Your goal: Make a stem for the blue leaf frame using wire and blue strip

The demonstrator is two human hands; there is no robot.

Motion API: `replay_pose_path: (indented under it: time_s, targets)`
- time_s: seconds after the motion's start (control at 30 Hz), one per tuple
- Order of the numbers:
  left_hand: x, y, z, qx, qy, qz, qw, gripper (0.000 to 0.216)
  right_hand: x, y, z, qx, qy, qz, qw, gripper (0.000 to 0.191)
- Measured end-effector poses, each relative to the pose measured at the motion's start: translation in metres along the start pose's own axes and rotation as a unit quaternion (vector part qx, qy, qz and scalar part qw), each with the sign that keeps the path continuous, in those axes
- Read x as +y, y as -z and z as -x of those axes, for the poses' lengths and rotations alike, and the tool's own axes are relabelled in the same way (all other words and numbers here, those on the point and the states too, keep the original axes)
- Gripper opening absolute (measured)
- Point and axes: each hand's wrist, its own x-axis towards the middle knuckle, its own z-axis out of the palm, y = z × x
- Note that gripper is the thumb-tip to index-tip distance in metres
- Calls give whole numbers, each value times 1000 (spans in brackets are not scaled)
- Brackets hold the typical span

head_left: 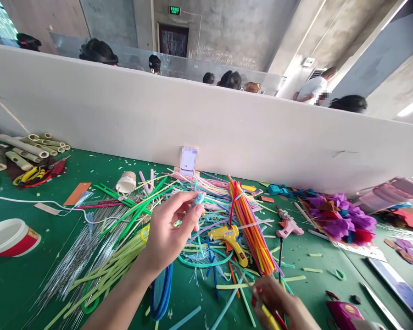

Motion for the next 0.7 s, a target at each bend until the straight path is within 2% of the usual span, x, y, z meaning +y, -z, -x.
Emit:
replay_pose_path:
  time_s: [0.07,0.1,0.27,0.33,0.37,0.5,0.6,0.7]
  targets:
    - [0,-1,-1,-2,19,25,1000,17,-11,16,-10,97,55,-3,994,28]
    - [0,-2,-2,-1,25,32,999,18,-18,23,-17,125,79,14,989,31]
    - [2,-3,-5,11,22,39,999,18,-52,42,-64,200,126,114,965,47]
    - [4,-1,-7,16,21,44,999,17,-65,45,-82,228,158,160,947,70]
    - [5,0,-7,21,27,47,998,18,-70,46,-89,243,181,179,936,73]
    - [6,1,-11,49,76,76,993,22,-82,53,-107,292,282,251,879,51]
    - [3,1,-13,52,93,102,989,21,-84,56,-114,323,343,327,819,58]
    - [0,2,-14,47,101,105,988,15,-85,58,-121,322,376,367,788,60]
